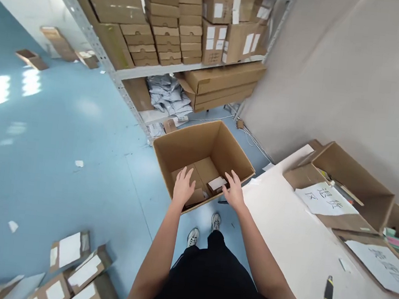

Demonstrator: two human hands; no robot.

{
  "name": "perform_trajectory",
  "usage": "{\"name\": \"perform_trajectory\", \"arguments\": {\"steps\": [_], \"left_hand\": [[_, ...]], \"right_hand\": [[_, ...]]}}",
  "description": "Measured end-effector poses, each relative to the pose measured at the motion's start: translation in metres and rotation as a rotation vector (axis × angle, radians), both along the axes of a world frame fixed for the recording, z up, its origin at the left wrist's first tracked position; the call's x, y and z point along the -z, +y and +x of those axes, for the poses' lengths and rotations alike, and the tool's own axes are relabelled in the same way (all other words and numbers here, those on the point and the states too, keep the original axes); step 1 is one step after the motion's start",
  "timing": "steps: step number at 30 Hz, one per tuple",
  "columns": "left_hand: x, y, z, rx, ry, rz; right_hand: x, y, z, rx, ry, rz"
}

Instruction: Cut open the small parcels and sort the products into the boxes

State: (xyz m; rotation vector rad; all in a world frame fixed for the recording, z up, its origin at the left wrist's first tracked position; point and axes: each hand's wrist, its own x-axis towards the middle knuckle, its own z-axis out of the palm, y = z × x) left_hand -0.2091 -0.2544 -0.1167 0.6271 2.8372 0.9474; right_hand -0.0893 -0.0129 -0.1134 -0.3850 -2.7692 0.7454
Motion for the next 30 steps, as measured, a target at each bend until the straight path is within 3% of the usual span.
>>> {"name": "perform_trajectory", "arguments": {"steps": [6, 13, 17, 19, 22, 30], "left_hand": [[0.023, 0.016, -0.016, -0.085, -0.089, -0.030], [0.035, 0.072, -0.058, -0.100, -0.112, -0.106], [0.061, 0.105, -0.088, -0.076, -0.155, -0.134], [0.085, 0.118, -0.103, -0.069, -0.198, -0.142], [0.137, 0.137, -0.123, -0.055, -0.286, -0.149], [0.319, 0.187, -0.150, -0.065, -0.539, -0.147]], "right_hand": [[0.018, 0.021, -0.050, -0.087, -0.084, -0.056], [0.051, 0.080, -0.120, -0.142, -0.159, -0.117], [0.082, 0.110, -0.162, -0.159, -0.220, -0.117], [0.105, 0.122, -0.181, -0.157, -0.267, -0.109], [0.148, 0.134, -0.207, -0.138, -0.352, -0.084], [0.306, 0.151, -0.252, -0.125, -0.689, 0.025]]}}
